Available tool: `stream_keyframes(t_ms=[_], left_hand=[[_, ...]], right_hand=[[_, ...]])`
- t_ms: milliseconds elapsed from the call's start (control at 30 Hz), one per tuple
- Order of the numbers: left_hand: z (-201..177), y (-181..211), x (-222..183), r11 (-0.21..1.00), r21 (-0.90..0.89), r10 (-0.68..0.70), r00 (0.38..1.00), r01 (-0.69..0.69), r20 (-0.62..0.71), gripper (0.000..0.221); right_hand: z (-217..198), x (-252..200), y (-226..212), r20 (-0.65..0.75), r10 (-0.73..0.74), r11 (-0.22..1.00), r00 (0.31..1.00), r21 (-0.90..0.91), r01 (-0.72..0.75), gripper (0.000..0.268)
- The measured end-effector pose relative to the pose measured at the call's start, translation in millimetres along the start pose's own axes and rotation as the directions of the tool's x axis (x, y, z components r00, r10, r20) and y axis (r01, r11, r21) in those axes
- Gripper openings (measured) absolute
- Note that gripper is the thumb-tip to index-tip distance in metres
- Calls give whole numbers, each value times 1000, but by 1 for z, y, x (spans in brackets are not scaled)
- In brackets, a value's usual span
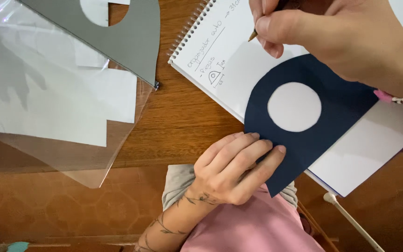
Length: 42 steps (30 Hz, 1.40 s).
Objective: Designing a craft project by drawing diagrams and measuring paper cut-outs in a notebook
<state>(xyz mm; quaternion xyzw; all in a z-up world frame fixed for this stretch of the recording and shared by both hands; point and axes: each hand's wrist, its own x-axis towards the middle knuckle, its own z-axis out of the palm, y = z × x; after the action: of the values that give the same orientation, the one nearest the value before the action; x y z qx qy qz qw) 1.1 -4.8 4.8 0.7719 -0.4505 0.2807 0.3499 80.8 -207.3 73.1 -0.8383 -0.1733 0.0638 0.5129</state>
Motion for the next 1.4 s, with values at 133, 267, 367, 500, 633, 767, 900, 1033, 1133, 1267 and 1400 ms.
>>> stream_keyframes(t_ms=[133, 267, 367, 500, 633, 767, 900, 1033, 1133, 1267, 1400], left_hand=[[-1, 1, -2, 1000, 3, -3, 1000, 3, 25, 13], [-3, 5, -2, 995, 74, -70, 998, 69, 6, 11], [-9, 5, -2, 993, 63, -99, 994, 95, 51, 18], [-25, 3, -5, 985, -72, -139, 964, 159, 226, 26], [-39, -1, 3, 968, 64, -250, 924, 241, 289, 26], [-38, -11, 4, 965, 153, -254, 913, 215, 319, 28], [-33, -15, 3, 955, 261, -225, 914, 139, 338, 23], [-29, -18, 6, 934, 333, -233, 929, 131, 289, 18], [-26, -21, 6, 932, 333, -242, 929, 143, 278, 19], [-24, -25, 4, 932, 341, -224, 937, 125, 268, 18], [-22, -26, 9, 926, 343, -245, 941, 156, 235, 15]], right_hand=[[3, -3, 6, 15, -9, 998, 1000, 55, 9, 11], [10, -9, 9, -42, 85, 991, 996, 108, -80, 14], [14, -10, 9, -55, 132, 987, 990, 102, -125, 13], [19, -10, 18, -46, 89, 992, 995, 96, -84, 22], [26, -8, 17, -45, 91, 986, 995, 143, -84, 19], [28, -3, 16, 46, -4, 997, 999, 77, 0, 18], [30, -2, 16, 100, 59, 995, 993, 76, -67, 14], [29, 0, 19, 124, 40, 999, 991, 6, -42, 13], [29, 2, 18, 112, 94, 995, 989, 28, -98, 12], [22, 6, 14, 40, 147, 988, 988, -55, -145, 14], [13, 10, 17, -88, 198, 978, 976, -43, -202, 17]])
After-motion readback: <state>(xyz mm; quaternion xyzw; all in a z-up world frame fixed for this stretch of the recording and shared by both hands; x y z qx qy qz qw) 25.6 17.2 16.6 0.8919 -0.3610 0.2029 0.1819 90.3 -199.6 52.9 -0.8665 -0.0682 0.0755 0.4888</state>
